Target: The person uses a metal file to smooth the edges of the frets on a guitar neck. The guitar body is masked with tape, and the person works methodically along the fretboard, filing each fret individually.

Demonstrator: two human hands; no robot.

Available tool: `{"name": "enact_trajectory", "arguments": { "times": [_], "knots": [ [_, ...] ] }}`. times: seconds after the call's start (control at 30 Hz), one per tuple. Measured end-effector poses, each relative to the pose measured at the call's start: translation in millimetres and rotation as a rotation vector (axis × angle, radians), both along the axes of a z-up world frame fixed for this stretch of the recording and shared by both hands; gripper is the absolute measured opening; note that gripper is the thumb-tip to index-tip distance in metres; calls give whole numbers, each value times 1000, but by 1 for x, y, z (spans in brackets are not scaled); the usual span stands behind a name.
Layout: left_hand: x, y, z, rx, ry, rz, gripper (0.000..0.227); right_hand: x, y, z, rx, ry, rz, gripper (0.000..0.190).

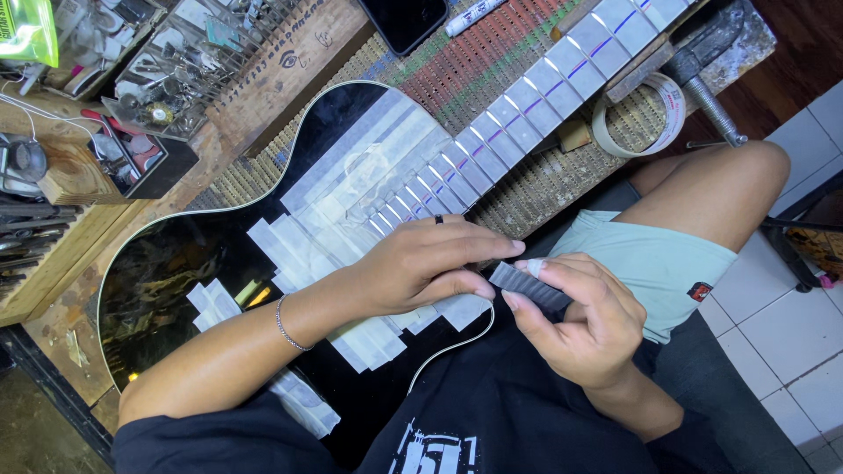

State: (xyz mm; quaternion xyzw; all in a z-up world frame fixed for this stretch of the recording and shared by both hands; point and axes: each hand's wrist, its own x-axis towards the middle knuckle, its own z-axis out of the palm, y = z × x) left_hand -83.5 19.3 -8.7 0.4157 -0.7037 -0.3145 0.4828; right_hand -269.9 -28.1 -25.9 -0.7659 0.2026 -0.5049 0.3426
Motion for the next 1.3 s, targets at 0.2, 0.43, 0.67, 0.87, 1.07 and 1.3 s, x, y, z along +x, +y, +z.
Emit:
{"name": "enact_trajectory", "arguments": {
  "times": [0.2,0.43,0.67,0.87,1.07,1.3],
  "knots": [
    [0,-1,0,11,-27,-21,26,2,0,-5,-28,-42,11,21],
    [-1,-1,-6,101,77,51,24,0,-6,-8,-7,15,27,14],
    [1,1,-6,140,121,87,26,2,-7,-10,-48,145,-3,13],
    [3,0,-4,181,163,90,29,11,-9,-11,-132,165,-49,10],
    [6,1,-1,211,115,189,25,1,9,-2,-191,151,-56,16],
    [2,2,10,351,415,212,25,27,-8,-16,138,232,34,37]
  ]
}}
